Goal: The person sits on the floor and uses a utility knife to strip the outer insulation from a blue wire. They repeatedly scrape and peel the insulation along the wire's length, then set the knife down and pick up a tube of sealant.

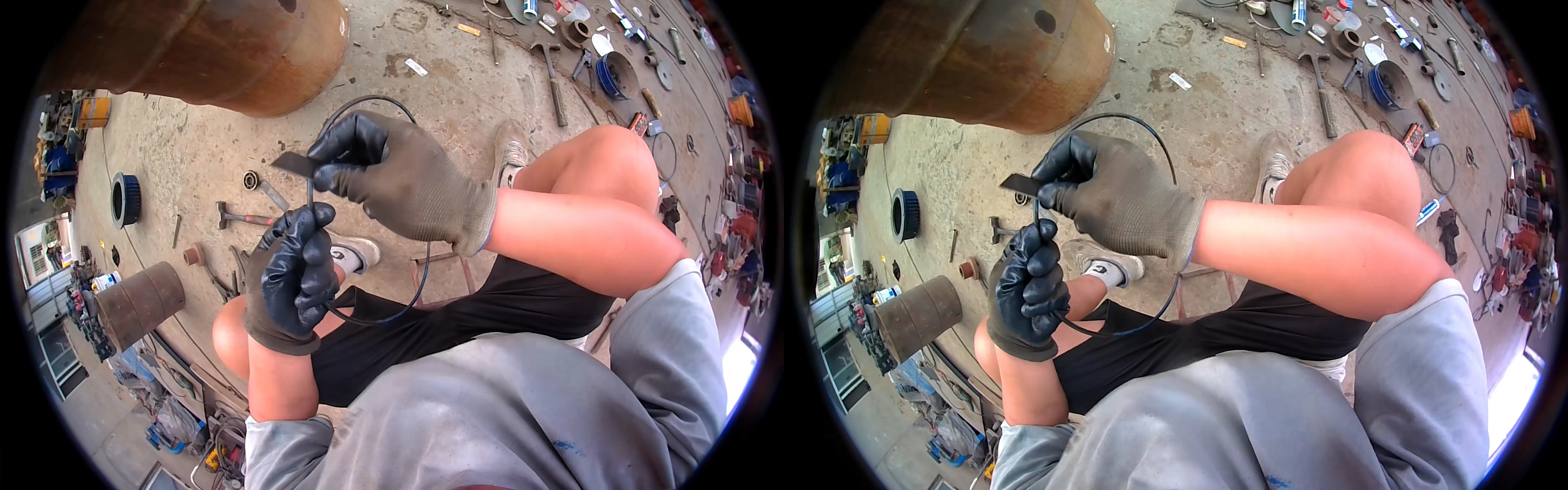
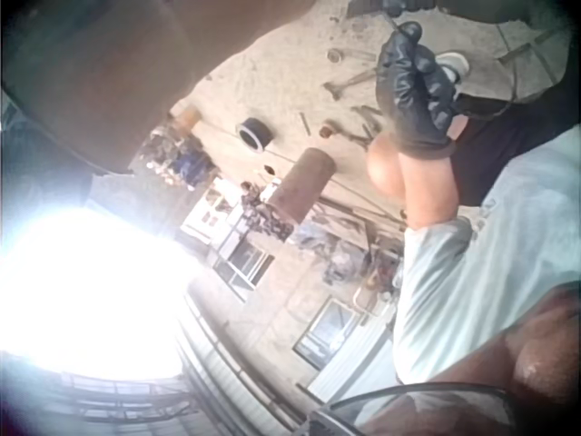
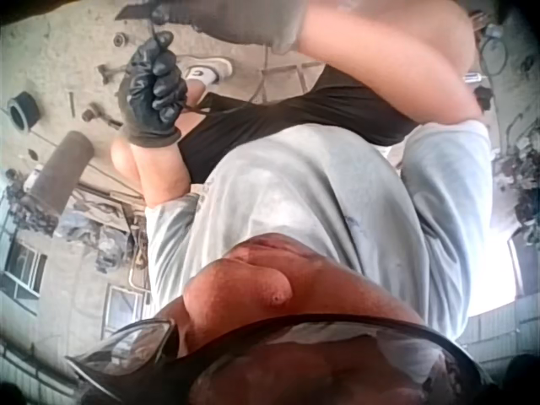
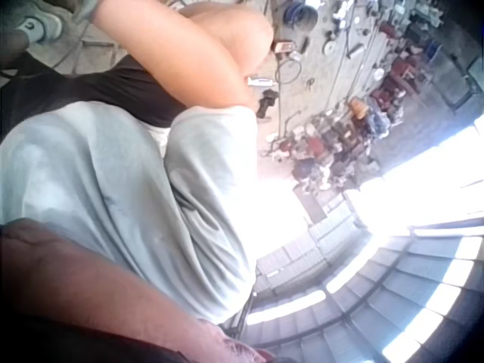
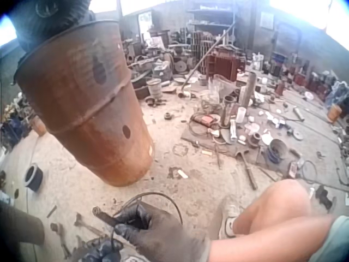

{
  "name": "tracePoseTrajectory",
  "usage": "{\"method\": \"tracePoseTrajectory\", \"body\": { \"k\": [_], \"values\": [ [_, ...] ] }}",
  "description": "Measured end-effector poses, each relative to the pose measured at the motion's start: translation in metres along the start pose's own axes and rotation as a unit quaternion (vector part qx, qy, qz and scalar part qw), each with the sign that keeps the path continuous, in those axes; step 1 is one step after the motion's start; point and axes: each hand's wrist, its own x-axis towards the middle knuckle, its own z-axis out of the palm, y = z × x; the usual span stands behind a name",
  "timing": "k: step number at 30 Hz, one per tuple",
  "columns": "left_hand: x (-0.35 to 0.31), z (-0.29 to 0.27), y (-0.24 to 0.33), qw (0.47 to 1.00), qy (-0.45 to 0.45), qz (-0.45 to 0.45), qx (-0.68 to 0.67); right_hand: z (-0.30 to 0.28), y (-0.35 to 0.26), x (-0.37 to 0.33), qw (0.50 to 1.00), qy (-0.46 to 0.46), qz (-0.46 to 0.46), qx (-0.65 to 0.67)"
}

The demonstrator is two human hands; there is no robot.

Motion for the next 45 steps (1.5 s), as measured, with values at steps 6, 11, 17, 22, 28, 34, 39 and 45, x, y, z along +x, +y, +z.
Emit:
{"method": "tracePoseTrajectory", "body": {
  "k": [6,11,17,22,28,34,39,45],
  "values": [
    [0.001,-0.001,-0.001,1.000,-0.016,0.005,-0.023,-0.005,0.001,0.008,0.999,0.021,-0.009,-0.048],
    [0.000,0.002,0.001,1.000,0.001,0.000,-0.016,-0.003,0.000,0.004,0.999,-0.002,0.012,-0.042],
    [0.001,-0.006,0.000,0.961,0.026,0.077,0.263,-0.006,-0.001,0.001,0.999,-0.014,0.025,-0.036],
    [-0.001,0.011,0.002,0.994,0.016,0.044,0.100,-0.008,0.003,0.007,0.997,0.044,-0.013,-0.070],
    [-0.002,0.015,0.003,0.997,0.016,0.027,0.071,-0.011,0.003,0.008,0.996,0.043,0.040,-0.061],
    [-0.001,0.009,0.002,0.990,0.034,0.044,0.132,-0.004,0.010,0.006,0.997,0.058,-0.015,-0.047],
    [-0.003,0.021,-0.001,0.986,0.083,0.059,0.130,-0.005,0.007,0.002,0.999,0.031,-0.005,-0.031],
    [-0.005,0.038,-0.008,0.972,0.103,0.122,0.170,-0.010,0.004,0.003,0.999,-0.014,0.008,-0.050]
  ]
}}
